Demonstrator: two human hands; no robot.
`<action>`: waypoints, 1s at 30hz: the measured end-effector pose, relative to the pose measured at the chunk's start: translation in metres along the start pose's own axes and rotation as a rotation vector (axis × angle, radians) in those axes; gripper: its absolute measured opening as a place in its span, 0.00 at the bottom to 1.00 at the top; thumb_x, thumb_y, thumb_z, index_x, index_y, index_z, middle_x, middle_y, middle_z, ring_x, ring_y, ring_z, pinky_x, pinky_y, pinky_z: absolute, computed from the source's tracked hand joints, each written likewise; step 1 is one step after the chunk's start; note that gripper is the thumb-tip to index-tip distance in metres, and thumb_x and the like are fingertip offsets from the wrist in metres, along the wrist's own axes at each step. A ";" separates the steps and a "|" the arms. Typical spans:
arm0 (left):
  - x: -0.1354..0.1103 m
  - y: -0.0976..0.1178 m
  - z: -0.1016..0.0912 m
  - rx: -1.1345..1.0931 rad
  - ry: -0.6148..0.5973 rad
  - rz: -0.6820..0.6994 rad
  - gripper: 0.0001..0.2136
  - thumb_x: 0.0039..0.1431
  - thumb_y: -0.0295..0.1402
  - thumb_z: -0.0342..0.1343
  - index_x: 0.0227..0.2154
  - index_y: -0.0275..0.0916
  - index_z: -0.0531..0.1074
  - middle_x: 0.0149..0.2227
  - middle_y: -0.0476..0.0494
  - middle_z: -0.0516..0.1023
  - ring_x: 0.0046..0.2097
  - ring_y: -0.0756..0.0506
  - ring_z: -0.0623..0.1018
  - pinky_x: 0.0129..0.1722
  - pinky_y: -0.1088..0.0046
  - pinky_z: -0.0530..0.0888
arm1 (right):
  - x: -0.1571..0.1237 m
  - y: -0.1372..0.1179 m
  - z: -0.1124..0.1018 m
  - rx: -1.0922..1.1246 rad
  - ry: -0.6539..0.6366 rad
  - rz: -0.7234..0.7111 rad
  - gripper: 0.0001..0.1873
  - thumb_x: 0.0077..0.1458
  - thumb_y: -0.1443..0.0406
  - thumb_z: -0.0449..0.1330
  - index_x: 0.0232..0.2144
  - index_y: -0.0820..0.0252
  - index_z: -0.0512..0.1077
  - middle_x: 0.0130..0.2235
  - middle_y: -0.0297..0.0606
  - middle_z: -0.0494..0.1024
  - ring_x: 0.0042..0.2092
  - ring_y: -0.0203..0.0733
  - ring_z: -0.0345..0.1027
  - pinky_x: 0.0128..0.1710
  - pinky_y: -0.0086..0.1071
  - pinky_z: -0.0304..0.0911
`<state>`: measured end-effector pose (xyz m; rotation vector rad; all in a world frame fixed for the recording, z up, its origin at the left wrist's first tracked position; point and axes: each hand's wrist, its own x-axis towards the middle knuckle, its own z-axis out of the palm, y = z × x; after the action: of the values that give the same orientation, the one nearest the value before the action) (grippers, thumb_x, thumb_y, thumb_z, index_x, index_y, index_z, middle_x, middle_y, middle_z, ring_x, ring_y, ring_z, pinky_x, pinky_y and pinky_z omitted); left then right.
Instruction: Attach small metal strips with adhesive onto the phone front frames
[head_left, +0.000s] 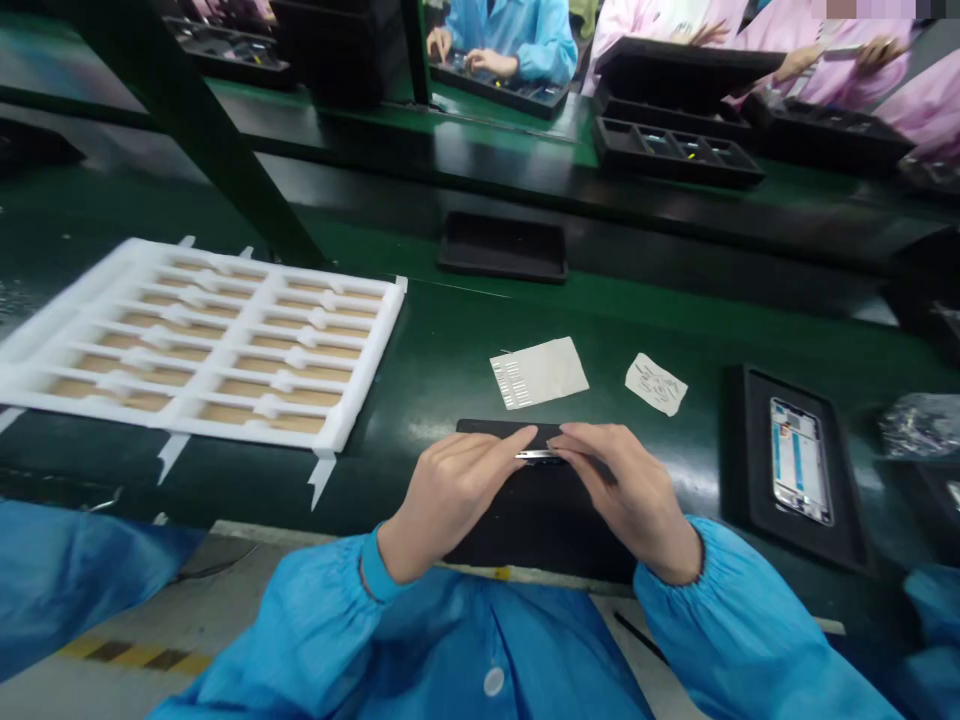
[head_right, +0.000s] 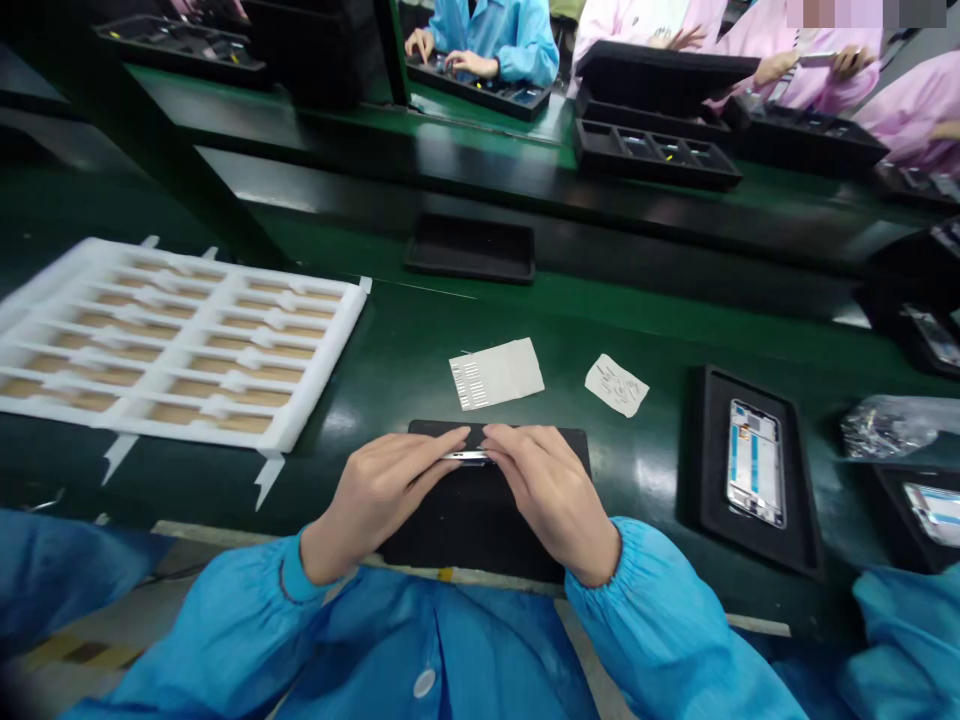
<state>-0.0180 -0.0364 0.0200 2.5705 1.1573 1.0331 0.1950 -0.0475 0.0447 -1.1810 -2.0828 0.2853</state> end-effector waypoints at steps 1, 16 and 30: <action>-0.001 -0.003 0.000 -0.013 0.002 -0.008 0.14 0.66 0.30 0.53 0.53 0.37 0.70 0.39 0.46 0.83 0.40 0.47 0.82 0.40 0.70 0.78 | 0.000 0.000 0.000 -0.031 -0.046 -0.053 0.23 0.62 0.71 0.56 0.57 0.48 0.63 0.43 0.39 0.80 0.42 0.45 0.76 0.41 0.42 0.73; -0.004 -0.009 -0.013 -0.217 -0.102 -0.082 0.06 0.67 0.29 0.52 0.43 0.38 0.72 0.37 0.48 0.82 0.35 0.48 0.82 0.35 0.74 0.77 | 0.033 -0.021 -0.012 -0.243 -0.397 -0.292 0.25 0.65 0.73 0.45 0.61 0.55 0.62 0.41 0.43 0.81 0.41 0.49 0.75 0.38 0.44 0.70; -0.010 -0.008 -0.011 -0.092 0.012 0.133 0.11 0.68 0.23 0.46 0.44 0.32 0.73 0.41 0.42 0.82 0.41 0.47 0.82 0.43 0.71 0.80 | 0.025 -0.044 -0.005 -0.514 -0.372 -0.408 0.20 0.63 0.78 0.45 0.53 0.79 0.68 0.47 0.54 0.79 0.50 0.51 0.75 0.49 0.42 0.73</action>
<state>-0.0342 -0.0391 0.0199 2.6017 0.9284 1.1035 0.1616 -0.0526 0.0820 -0.9924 -2.7720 -0.2607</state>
